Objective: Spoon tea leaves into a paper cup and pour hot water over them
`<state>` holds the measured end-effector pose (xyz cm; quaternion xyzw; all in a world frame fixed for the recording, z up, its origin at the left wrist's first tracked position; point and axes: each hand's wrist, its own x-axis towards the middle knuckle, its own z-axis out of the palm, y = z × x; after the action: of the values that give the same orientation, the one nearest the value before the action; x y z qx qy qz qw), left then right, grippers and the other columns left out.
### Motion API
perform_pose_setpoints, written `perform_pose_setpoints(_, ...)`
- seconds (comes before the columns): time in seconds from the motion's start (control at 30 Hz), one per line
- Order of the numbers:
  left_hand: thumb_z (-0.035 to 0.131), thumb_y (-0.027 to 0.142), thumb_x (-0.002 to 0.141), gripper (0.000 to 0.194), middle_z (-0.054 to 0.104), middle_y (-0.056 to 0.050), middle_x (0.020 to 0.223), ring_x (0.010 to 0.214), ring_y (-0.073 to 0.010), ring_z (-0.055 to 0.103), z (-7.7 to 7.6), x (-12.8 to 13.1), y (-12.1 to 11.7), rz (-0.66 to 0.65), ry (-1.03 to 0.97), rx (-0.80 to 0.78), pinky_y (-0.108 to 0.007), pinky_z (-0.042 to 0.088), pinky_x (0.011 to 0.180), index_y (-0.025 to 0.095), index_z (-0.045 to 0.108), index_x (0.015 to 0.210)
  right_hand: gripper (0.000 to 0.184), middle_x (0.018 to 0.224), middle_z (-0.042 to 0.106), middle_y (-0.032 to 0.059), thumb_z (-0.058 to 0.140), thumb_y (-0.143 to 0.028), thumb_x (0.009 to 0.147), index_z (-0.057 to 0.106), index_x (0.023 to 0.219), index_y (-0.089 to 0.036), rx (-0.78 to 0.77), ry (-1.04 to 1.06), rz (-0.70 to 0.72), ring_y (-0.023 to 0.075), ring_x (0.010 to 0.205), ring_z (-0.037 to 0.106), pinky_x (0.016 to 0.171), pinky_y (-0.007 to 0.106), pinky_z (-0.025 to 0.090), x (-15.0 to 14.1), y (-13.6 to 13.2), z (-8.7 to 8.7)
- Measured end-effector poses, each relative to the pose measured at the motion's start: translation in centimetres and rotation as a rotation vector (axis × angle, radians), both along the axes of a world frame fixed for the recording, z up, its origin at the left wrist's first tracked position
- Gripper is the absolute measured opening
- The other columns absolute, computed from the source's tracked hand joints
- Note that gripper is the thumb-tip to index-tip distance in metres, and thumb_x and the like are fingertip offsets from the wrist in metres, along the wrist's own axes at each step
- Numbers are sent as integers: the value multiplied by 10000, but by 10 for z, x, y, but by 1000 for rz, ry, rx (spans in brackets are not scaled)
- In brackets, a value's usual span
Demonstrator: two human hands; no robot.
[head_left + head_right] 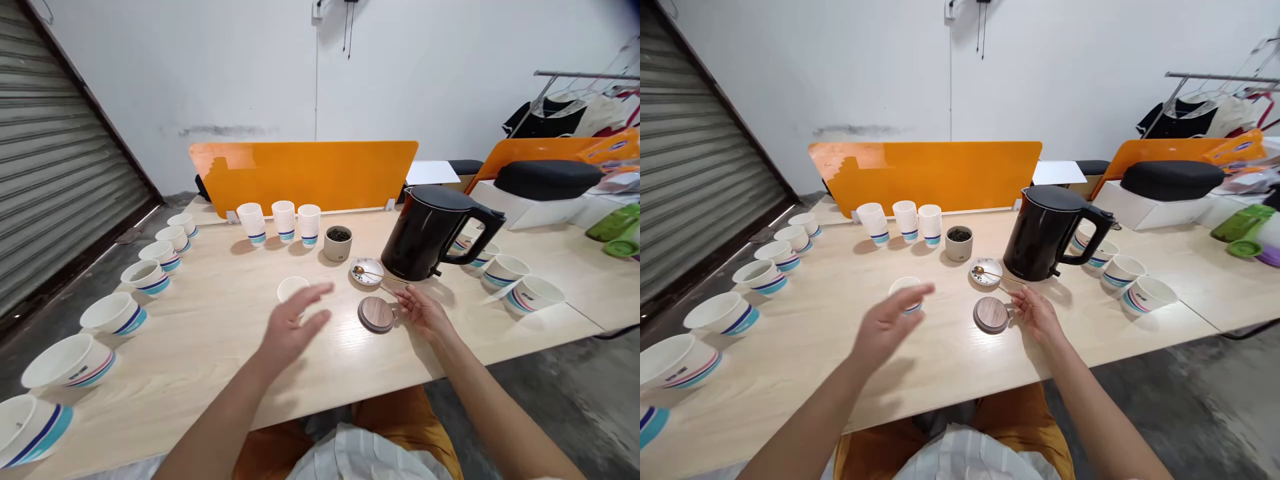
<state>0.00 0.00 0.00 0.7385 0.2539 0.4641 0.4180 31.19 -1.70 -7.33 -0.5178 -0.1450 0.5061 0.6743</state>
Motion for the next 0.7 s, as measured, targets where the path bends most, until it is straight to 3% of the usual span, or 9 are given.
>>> perform_pose_setpoints(0.07,660,283,867,433,553,-75,1370,1287,-197,507,6,-25,17,182,-108,-3,-345,416,1086,247,575,1290,177,795,731,66,767,-196,741,613,820,-159,24,13,-2,130,595,673,430,169,519,1,10,-3)
perform_pose_setpoints(0.13,749,349,779,642,455,-104,1464,1384,-234,400,1,-48,36,240,-79,-59,-411,317,1162,236,492,1356,190,774,726,48,769,-166,728,612,835,-163,53,16,-12,121,599,671,447,162,528,1,18,-5)
perform_pose_setpoints(0.27,782,469,695,973,252,-163,1571,1475,-278,211,-30,-74,62,154,113,-301,-511,157,1201,214,267,1481,275,766,722,25,804,-184,681,606,873,-179,121,-27,-39,106,600,658,471,166,538,-1,28,-10)
perform_pose_setpoints(0.33,781,486,674,1066,214,-185,1579,1479,-277,199,-49,-77,65,89,131,-407,-504,158,1201,195,185,1508,319,765,718,26,827,-223,654,609,883,-180,152,-73,-54,108,596,651,477,180,539,-4,30,-12)
perform_pose_setpoints(0.47,798,379,674,1076,206,-166,1586,1474,-238,225,-74,-72,62,48,133,-521,-434,210,1206,197,156,1519,410,767,714,45,856,-345,610,639,904,-161,210,-196,-85,118,607,640,493,209,528,-8,32,-11)
perform_pose_setpoints(0.6,826,327,638,1056,294,-177,1550,1430,-289,314,-83,-61,60,62,102,-512,-440,290,1173,143,241,1498,461,744,711,54,839,-444,601,662,891,-132,251,-338,-134,116,579,622,493,217,502,-10,32,0)
perform_pose_setpoints(0.7,827,310,623,1017,383,-168,1500,1389,-286,380,-86,-54,61,97,86,-455,-415,330,1149,134,297,1472,442,740,708,41,804,-460,648,669,917,-137,311,-432,-170,106,572,610,528,225,502,-13,30,19)
